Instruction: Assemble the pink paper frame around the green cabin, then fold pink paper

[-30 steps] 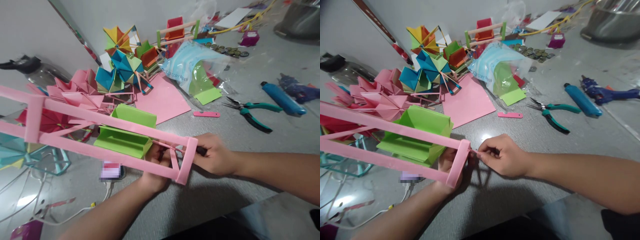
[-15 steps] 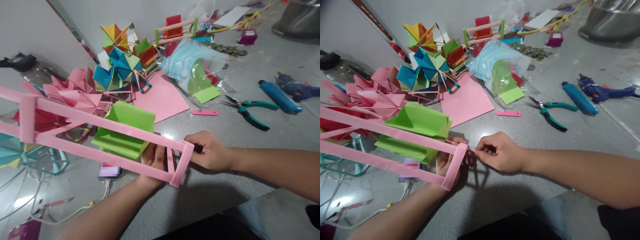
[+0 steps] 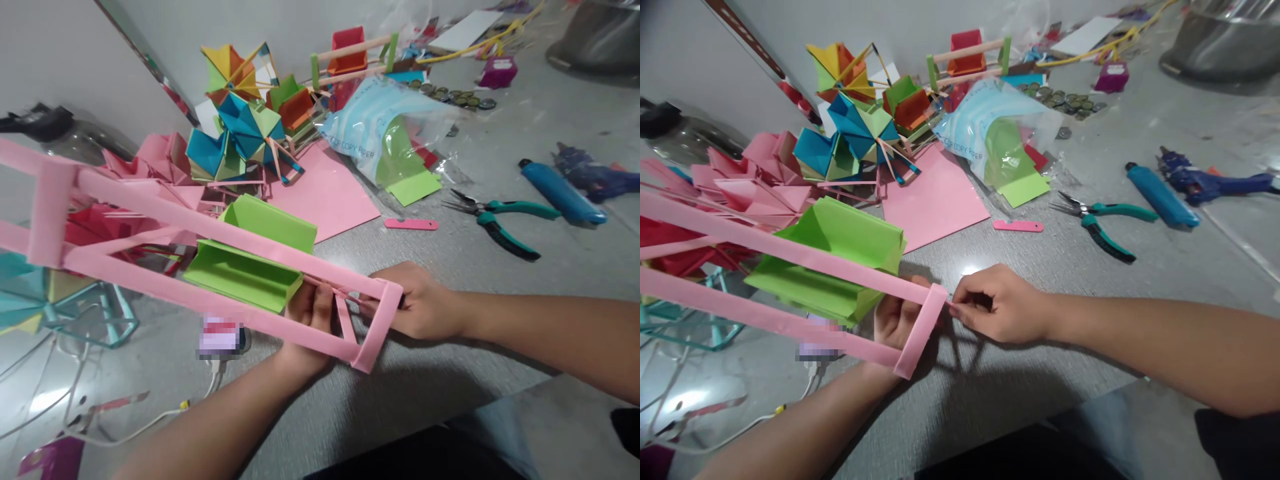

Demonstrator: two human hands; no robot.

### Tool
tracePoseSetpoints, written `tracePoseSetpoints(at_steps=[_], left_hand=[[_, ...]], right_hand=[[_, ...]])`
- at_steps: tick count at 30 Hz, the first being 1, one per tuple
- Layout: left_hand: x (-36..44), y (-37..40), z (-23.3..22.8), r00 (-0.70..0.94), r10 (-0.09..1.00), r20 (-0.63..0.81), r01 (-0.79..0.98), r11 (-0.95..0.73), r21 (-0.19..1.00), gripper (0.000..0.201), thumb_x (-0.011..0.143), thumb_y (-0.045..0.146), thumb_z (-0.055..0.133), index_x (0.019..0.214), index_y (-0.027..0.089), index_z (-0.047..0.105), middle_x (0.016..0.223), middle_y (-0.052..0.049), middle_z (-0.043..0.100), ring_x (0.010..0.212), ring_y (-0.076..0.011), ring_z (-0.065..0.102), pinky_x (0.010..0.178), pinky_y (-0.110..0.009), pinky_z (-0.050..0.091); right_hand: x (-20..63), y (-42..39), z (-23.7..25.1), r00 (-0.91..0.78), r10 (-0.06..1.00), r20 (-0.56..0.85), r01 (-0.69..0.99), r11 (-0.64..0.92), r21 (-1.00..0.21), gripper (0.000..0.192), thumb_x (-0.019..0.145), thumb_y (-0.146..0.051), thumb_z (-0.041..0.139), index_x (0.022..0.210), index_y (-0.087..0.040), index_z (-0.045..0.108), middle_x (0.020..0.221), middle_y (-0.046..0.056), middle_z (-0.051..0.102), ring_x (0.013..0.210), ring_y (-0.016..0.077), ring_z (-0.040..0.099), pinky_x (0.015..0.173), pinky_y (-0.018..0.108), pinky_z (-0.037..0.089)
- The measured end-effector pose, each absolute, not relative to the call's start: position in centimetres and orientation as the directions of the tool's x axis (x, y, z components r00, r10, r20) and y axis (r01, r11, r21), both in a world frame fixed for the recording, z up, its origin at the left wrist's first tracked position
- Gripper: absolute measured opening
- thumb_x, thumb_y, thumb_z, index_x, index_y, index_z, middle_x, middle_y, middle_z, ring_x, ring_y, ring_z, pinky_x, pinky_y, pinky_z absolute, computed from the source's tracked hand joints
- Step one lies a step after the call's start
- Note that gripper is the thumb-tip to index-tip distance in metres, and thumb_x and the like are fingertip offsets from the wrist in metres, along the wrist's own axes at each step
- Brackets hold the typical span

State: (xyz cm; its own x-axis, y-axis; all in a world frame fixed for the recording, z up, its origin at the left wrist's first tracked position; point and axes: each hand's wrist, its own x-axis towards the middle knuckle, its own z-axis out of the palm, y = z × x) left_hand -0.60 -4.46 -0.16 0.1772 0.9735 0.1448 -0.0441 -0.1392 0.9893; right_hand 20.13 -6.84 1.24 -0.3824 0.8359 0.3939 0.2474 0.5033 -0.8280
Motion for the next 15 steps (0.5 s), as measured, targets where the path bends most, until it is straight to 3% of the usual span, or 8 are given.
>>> tracePoseSetpoints(at_steps=[7, 10, 13, 15], left_hand=[[-0.3, -4.5, 2.3, 0.225, 0.965, 0.134, 0.038, -0.146, 0.989, 0.042, 0.104, 0.055, 0.069, 0.076, 0.024, 0.064, 0.073, -0.004, 0.068, 0.073, -0.0222, 0.068, 0.067, -0.033, 0.058], [-0.2, -4.6, 2.3, 0.203, 0.964, 0.172, 0.057, -0.187, 0.981, 0.046, 0.106, 0.058, 0.064, 0.074, 0.024, 0.061, 0.070, -0.004, 0.066, 0.071, -0.0220, 0.067, 0.067, -0.034, 0.059], [-0.2, -4.7, 1.8, 0.156, 0.967, 0.200, 0.032, -0.207, 0.978, 0.048, 0.106, 0.059, 0.063, 0.072, 0.025, 0.058, 0.065, -0.003, 0.061, 0.067, -0.0207, 0.064, 0.064, -0.033, 0.059], [-0.2, -4.7, 1.2, 0.131, 0.970, 0.203, -0.006, -0.204, 0.979, 0.049, 0.104, 0.061, 0.066, 0.072, 0.025, 0.057, 0.060, -0.001, 0.057, 0.061, -0.0185, 0.060, 0.059, -0.031, 0.056]], right_hand=[[20.4, -6.9, 1.6, -0.354, 0.881, 0.313, 0.256, 0.413, -0.874, 0.026, 0.107, -0.029, 0.065, 0.083, -0.019, 0.071, 0.066, -0.002, 0.065, 0.055, 0.0102, 0.053, 0.054, 0.025, 0.040], [20.9, -6.5, 1.6, -0.157, 0.947, 0.280, 0.283, 0.314, -0.906, 0.025, 0.110, -0.032, 0.060, 0.093, -0.021, 0.073, 0.075, 0.001, 0.071, 0.064, 0.0143, 0.062, 0.060, 0.028, 0.048], [21.4, -5.5, 1.1, 0.070, 0.955, 0.290, 0.270, 0.261, -0.927, 0.015, 0.107, -0.036, 0.065, 0.108, -0.024, 0.075, 0.093, 0.005, 0.077, 0.080, 0.0199, 0.069, 0.072, 0.034, 0.056], [21.5, -5.0, 0.8, 0.126, 0.949, 0.290, 0.250, 0.252, -0.935, 0.014, 0.104, -0.038, 0.070, 0.111, -0.026, 0.075, 0.101, 0.006, 0.077, 0.088, 0.0224, 0.070, 0.079, 0.038, 0.059]])
